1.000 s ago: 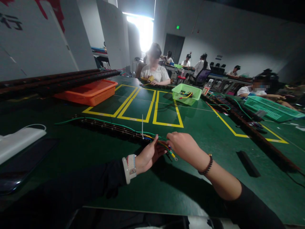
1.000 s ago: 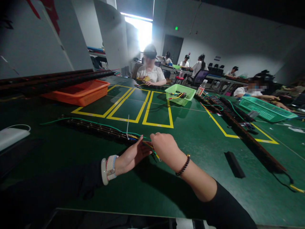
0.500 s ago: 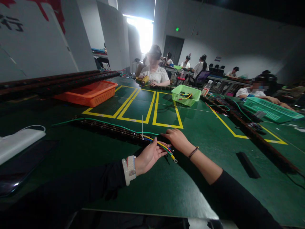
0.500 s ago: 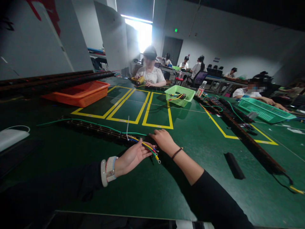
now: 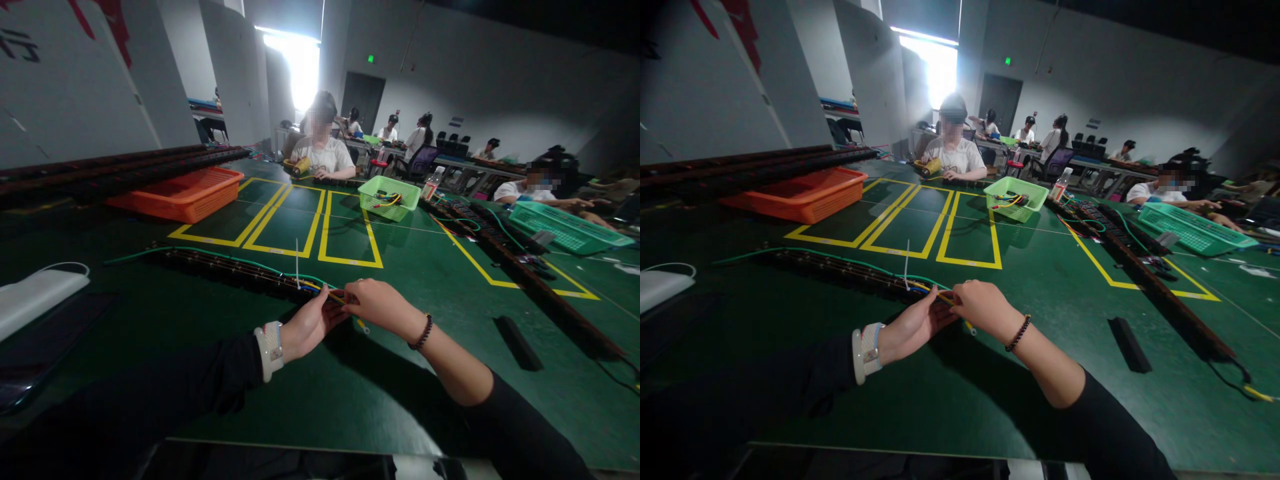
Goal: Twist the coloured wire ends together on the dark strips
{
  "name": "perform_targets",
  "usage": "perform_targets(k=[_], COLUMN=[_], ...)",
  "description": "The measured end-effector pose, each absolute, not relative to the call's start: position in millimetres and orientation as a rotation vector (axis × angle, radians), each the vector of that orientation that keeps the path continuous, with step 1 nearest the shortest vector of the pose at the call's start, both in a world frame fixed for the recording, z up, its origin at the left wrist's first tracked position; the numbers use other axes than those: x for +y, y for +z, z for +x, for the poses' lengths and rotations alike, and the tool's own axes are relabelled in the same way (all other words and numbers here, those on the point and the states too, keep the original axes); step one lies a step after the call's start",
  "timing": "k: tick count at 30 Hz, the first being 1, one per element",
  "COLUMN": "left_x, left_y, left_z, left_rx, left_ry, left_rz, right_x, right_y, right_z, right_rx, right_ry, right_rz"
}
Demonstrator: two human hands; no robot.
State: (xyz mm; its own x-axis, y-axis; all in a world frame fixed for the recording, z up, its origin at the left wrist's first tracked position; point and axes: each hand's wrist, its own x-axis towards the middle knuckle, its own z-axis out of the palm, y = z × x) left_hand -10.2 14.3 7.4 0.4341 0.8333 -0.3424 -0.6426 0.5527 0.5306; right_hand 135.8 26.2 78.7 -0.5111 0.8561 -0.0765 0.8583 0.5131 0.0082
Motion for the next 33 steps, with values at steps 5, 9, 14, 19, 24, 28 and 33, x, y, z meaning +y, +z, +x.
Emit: perform_targets(k=[5,9,14,19,24,28,33], left_x=[25.3,36.0,33.4,29.9,30.6,31.4,33.2], left_y=[6.9,7.3,9.7,10.3,9.9,8.5,3.5], left_z=[-12.0,-14.6,-15.4,-15.9,-17.0,-17.3,-17.3], left_rx=[0.592,0.589,0.537,0.578,0.633,0.633,0.621], left_ry=[0.917,0.946,0.954,0.95,0.92,0.892,0.898], left_rz=[0.361,0.409,0.486,0.501,0.507,0.511,0.499], right_x=[31.6,38.8,44.4,46.6,52.7,57.1,46.6], right_y=[73.9,71.7,62.2,55.1,47.1,43.5,62.5], right_z=[133.1,132.4,133.5,137.4,138.8,138.5,138.2], right_rx=[2.627,2.621,2.723,2.766,2.78,2.766,2.708], right_ry=[0.01,0.07,0.18,0.047,-0.1,-0.124,-0.001], right_rz=[1.563,1.705,1.718,1.577,1.583,1.553,1.645])
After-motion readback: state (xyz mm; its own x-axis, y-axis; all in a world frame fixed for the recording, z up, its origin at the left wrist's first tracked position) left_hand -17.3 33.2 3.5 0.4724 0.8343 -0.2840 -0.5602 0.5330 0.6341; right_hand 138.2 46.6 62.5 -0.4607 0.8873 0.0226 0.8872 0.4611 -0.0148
